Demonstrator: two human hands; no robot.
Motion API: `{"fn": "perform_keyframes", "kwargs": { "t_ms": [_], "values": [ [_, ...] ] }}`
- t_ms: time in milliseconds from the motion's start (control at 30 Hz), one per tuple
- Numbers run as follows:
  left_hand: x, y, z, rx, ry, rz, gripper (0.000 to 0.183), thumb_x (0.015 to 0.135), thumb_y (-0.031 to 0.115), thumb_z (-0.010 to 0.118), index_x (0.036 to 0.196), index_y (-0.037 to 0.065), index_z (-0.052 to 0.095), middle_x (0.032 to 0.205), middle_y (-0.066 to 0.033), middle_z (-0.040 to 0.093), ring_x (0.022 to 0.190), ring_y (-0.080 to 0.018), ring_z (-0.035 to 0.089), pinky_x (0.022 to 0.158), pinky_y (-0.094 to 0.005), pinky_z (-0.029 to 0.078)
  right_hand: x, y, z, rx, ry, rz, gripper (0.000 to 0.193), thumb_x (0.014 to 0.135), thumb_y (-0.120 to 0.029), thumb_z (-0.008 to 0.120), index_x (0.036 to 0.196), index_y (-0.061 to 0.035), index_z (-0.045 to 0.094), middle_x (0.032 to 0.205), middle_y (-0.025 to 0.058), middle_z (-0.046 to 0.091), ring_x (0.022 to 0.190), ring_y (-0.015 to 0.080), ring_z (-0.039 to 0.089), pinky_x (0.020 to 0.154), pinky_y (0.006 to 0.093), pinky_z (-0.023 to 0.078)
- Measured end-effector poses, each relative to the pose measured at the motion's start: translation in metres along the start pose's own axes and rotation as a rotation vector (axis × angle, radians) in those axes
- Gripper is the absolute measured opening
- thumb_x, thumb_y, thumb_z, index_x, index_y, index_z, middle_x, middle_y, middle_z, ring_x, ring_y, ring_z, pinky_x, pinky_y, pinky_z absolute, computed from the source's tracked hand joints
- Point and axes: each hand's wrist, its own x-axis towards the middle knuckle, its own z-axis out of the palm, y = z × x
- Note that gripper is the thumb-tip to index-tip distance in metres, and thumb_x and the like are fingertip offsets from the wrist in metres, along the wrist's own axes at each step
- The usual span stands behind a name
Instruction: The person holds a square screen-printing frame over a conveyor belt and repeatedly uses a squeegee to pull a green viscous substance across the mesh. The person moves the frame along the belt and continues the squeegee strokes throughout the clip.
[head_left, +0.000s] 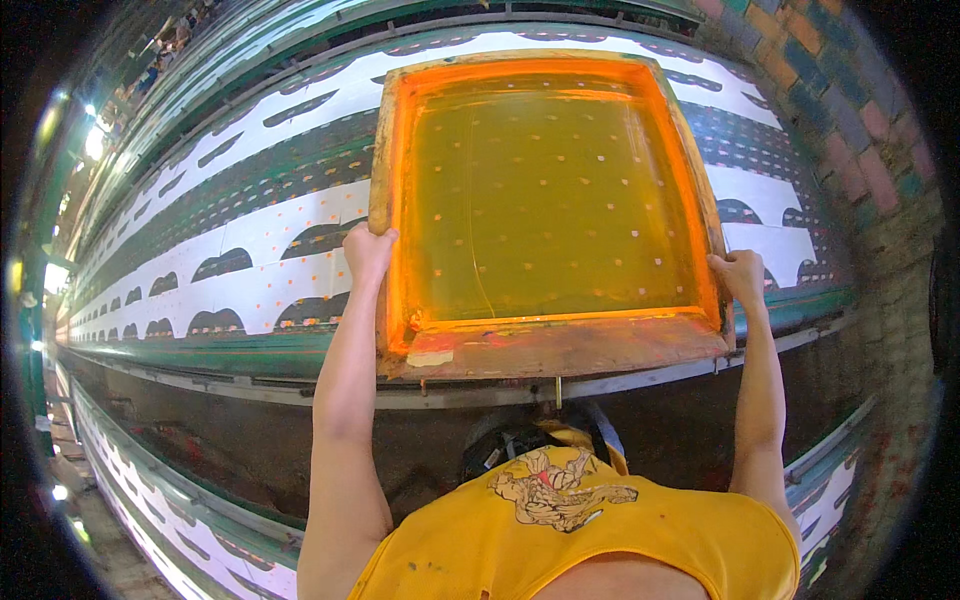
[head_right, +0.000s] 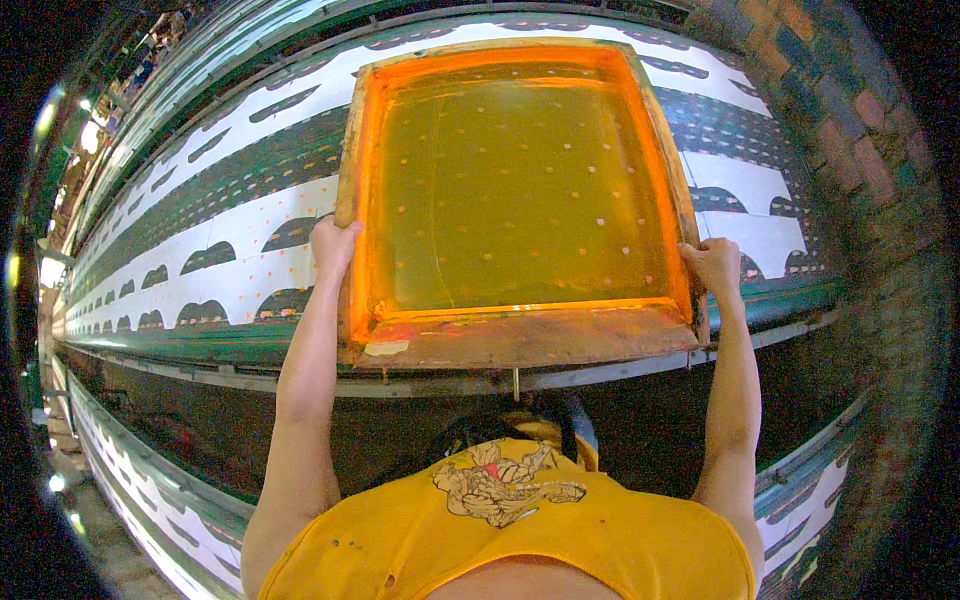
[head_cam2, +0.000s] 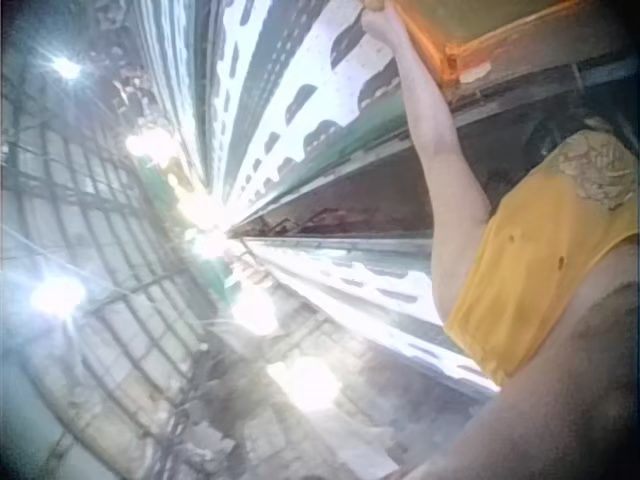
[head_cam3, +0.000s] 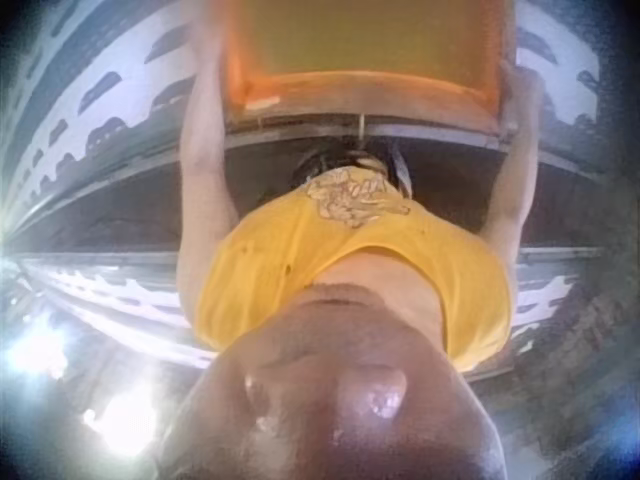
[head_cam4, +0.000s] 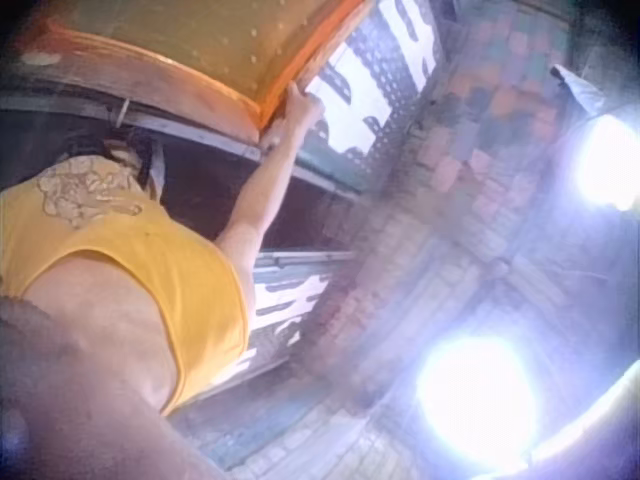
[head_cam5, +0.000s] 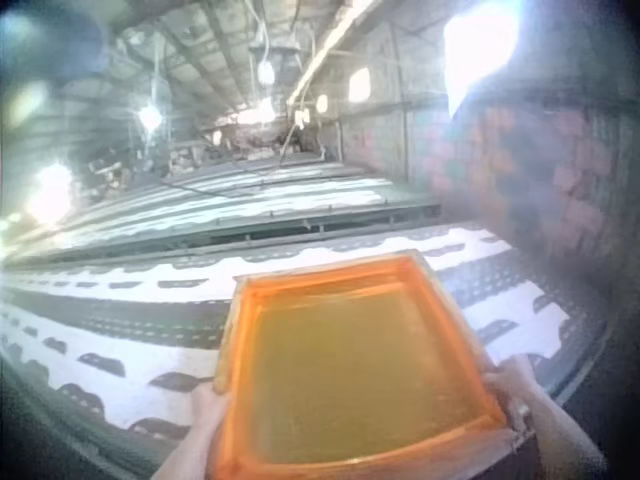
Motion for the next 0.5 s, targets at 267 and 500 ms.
{"fn": "perform_keyframes", "kwargs": {
  "t_ms": [267, 500],
  "values": [
    [-0.045, 0.093, 0.083, -0.081, 0.033, -0.001, 0.030, 0.073, 0.021, 0.082, 0.087, -0.003, 0.073, 0.084, -0.0224, 0.073, 0.079, -0.0372, 0.072, 0.075, -0.0450, 0.055, 0.058, 0.122, -0.003, 0.018, 0.074, -0.080, 0.052, 0.079, -0.047, 0.078, 0.073, 0.0046, 0.072, 0.061, 0.0241, 0.063, 0.056, 0.0357, 0.064, 0.057, 0.0458, 0.049],
    [-0.096, 0.146, 0.165, -0.134, 0.097, 0.010, 0.025, 0.074, 0.019, 0.082, 0.089, 0.000, 0.074, 0.085, -0.0204, 0.073, 0.081, -0.0369, 0.071, 0.074, -0.0455, 0.054, 0.095, 0.231, 0.025, 0.105, -0.004, 0.003, 0.053, 0.079, -0.048, 0.077, 0.075, 0.0038, 0.073, 0.063, 0.0247, 0.064, 0.060, 0.0379, 0.066, 0.060, 0.0466, 0.049]
  ]
}}
